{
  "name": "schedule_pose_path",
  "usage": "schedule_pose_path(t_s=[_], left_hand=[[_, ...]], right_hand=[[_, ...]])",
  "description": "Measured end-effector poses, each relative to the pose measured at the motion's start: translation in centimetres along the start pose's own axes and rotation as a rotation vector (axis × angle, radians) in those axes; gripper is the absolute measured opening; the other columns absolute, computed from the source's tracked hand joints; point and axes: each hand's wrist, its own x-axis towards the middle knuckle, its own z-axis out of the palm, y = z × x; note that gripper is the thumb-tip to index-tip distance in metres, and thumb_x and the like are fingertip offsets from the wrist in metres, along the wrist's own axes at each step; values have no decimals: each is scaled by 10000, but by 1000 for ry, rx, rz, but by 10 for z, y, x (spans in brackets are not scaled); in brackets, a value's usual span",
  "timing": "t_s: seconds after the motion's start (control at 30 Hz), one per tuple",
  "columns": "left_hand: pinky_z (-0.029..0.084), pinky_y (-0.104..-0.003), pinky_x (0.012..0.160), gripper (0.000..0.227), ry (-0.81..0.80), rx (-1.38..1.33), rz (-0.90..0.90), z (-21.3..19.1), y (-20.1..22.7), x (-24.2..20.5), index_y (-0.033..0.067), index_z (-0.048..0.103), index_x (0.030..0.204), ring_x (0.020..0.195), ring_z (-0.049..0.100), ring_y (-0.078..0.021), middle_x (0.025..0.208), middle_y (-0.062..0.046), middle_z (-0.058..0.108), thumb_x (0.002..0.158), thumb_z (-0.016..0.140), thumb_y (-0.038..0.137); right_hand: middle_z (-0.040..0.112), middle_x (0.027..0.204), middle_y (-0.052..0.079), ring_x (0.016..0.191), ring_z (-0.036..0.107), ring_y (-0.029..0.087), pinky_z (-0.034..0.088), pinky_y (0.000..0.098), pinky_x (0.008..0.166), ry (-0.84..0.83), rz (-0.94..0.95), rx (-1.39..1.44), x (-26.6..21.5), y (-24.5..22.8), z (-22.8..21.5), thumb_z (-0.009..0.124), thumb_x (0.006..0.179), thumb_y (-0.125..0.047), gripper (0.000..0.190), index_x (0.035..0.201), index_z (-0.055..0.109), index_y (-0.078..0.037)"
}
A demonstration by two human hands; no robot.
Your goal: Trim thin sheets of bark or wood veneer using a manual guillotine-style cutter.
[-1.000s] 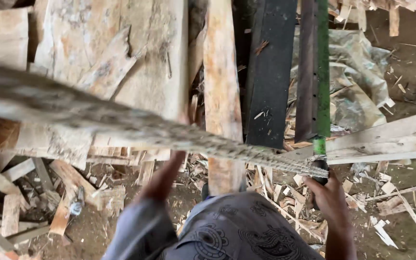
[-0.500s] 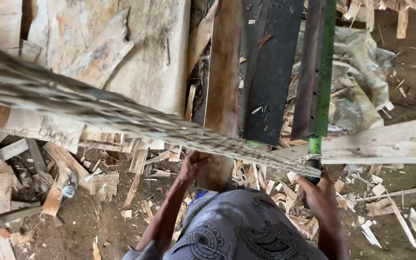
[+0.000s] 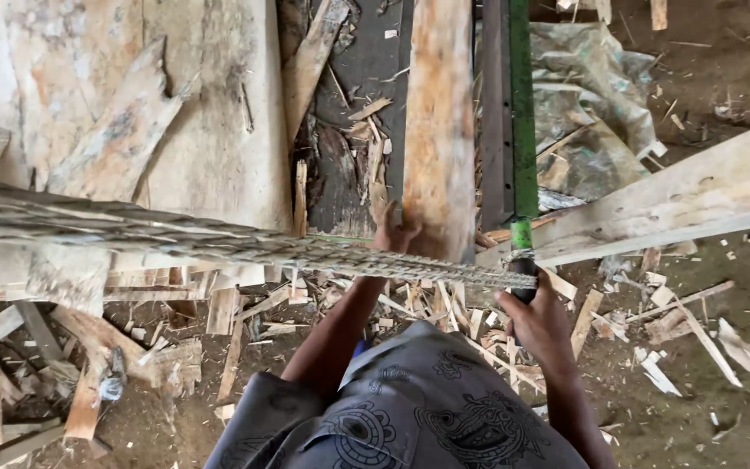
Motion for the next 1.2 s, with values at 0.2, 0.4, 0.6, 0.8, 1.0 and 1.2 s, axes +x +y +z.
schedule_pose_path(t_s=[0.2,0.4,0.6,0.8,1.0,1.2], left_hand=[[517,-316,441,1166,-111,470,-78,11,6,-9,107,92,1644,557,603,-182,821,-106,721,782,868,219],[468,-334,408,972,-200,523,-59,20,47,20,101,88,1661,496,552,-167,676,-108,717,933,722,209],[540,-342,409,865,-196,459,-118,31,36,64,138,130,1662,519,594,-191,924,-196,709,924,572,51],[551,-350,527,863,-185,536,-114,24,80,79,198,197,1653,655,660,-210,1054,-232,748,889,560,28],[576,-393,590,860,-193,567,-152,33,57,91,157,185,1648,717,707,-263,1072,-224,749,905,612,81],[430,-277,346,862,-143,726,57,46,7,106,144,125,1617,493,565,-116,1192,-268,687,959,665,274]], right_hand=[[502,1431,319,667,732,144,612,226,418,111,-304,-365,-4,43,19,659,918,-37,230,1082,752,-168],[461,1442,254,696,738,181,583,259,434,-7,-106,-290,1,28,16,657,909,-16,145,978,778,-56],[556,1334,182,570,720,204,567,297,410,-37,204,-36,7,0,15,635,904,-61,564,1433,440,-38],[699,932,154,629,672,245,574,385,525,3,545,158,12,-5,25,693,854,-135,739,1518,369,-121],[662,1093,179,759,676,222,583,350,587,39,389,142,11,1,24,696,863,-113,786,1554,321,-95],[619,1155,184,755,687,221,645,374,547,-20,491,186,14,-3,21,631,932,-74,712,1552,282,-81]])
